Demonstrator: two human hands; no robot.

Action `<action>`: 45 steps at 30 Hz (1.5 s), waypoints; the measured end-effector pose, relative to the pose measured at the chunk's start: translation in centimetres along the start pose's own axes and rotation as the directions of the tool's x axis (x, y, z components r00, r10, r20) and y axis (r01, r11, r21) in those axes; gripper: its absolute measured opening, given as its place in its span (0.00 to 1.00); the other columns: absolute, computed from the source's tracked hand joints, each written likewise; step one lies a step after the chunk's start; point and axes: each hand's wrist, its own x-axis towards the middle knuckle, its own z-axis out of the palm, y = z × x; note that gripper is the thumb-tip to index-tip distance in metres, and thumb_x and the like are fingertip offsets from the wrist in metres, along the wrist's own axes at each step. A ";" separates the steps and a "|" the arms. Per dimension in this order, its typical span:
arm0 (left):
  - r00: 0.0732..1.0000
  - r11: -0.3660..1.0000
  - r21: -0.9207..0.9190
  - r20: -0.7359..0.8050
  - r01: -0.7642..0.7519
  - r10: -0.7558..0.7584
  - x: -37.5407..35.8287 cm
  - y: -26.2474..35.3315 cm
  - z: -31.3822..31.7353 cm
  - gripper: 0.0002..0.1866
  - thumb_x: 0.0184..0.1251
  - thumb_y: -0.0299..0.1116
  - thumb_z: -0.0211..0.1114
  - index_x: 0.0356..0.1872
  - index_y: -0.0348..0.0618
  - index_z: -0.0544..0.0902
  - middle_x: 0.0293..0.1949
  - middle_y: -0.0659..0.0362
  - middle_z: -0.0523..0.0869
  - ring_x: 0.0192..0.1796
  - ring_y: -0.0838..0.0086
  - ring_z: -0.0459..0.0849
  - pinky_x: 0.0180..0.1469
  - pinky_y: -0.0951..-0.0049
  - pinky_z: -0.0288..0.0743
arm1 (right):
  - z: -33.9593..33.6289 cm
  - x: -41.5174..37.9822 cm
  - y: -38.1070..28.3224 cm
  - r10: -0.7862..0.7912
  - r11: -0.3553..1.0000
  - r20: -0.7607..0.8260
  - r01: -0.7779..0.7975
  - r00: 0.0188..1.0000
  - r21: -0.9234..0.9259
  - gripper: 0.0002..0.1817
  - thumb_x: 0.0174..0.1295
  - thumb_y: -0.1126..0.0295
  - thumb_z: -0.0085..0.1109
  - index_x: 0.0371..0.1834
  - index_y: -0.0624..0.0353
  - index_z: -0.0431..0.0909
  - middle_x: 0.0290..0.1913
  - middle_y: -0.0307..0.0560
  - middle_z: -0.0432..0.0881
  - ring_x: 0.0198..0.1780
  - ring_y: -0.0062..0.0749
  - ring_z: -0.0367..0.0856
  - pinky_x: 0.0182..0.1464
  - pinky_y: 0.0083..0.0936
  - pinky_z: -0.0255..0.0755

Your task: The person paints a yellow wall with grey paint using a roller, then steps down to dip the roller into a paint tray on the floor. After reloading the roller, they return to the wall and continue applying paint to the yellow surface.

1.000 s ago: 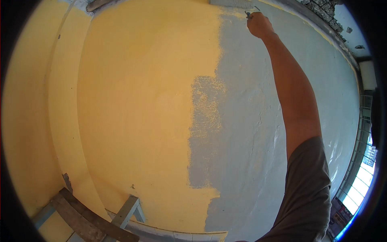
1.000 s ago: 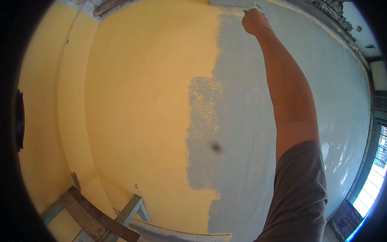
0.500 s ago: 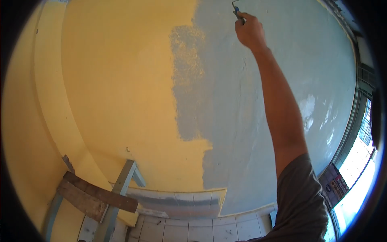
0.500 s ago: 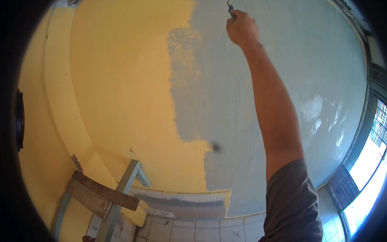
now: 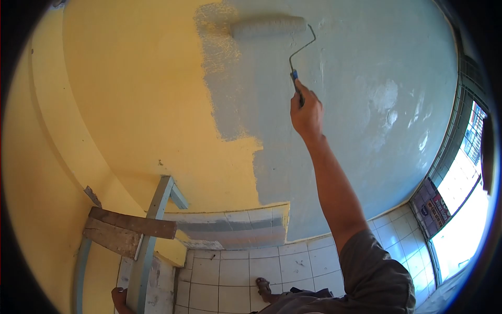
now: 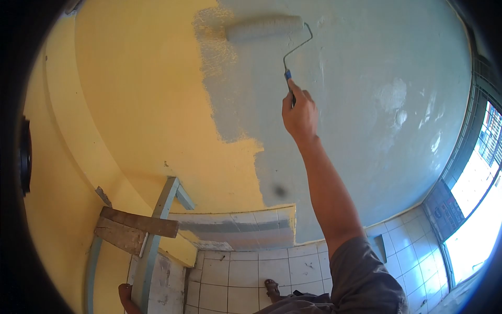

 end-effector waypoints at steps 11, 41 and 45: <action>0.987 0.994 0.017 0.122 -0.108 0.105 1.9 -2.8 -1.0 0.26 0.67 0.46 0.73 0.54 0.31 0.89 0.53 0.38 0.91 0.59 0.46 0.89 0.64 0.51 0.80 | -7.0 -11.6 2.6 0.534 0.806 0.239 -0.573 0.811 0.148 0.21 0.72 0.55 0.70 0.54 0.64 0.89 0.23 0.39 0.78 0.25 0.22 0.72 0.30 0.30 0.66; 0.792 0.921 0.354 -0.603 0.161 0.093 -8.1 15.4 -6.7 0.29 0.77 0.59 0.62 0.64 0.47 0.85 0.49 0.55 0.93 0.52 0.54 0.91 0.57 0.47 0.83 | -59.7 -61.7 11.4 0.692 -0.568 -0.601 -0.816 -0.399 -0.112 0.24 0.72 0.47 0.68 0.28 0.54 0.75 0.18 0.33 0.68 0.14 0.24 0.64 0.18 0.29 0.58; 0.234 0.899 0.413 -0.869 -0.145 0.437 -16.9 30.0 1.6 0.35 0.71 0.60 0.69 0.66 0.42 0.80 0.56 0.50 0.86 0.55 0.47 0.87 0.49 0.45 0.79 | -60.4 -60.5 13.6 0.669 -0.542 -0.574 -0.838 -0.472 0.058 0.23 0.74 0.50 0.66 0.25 0.51 0.72 0.16 0.33 0.66 0.14 0.23 0.63 0.18 0.27 0.57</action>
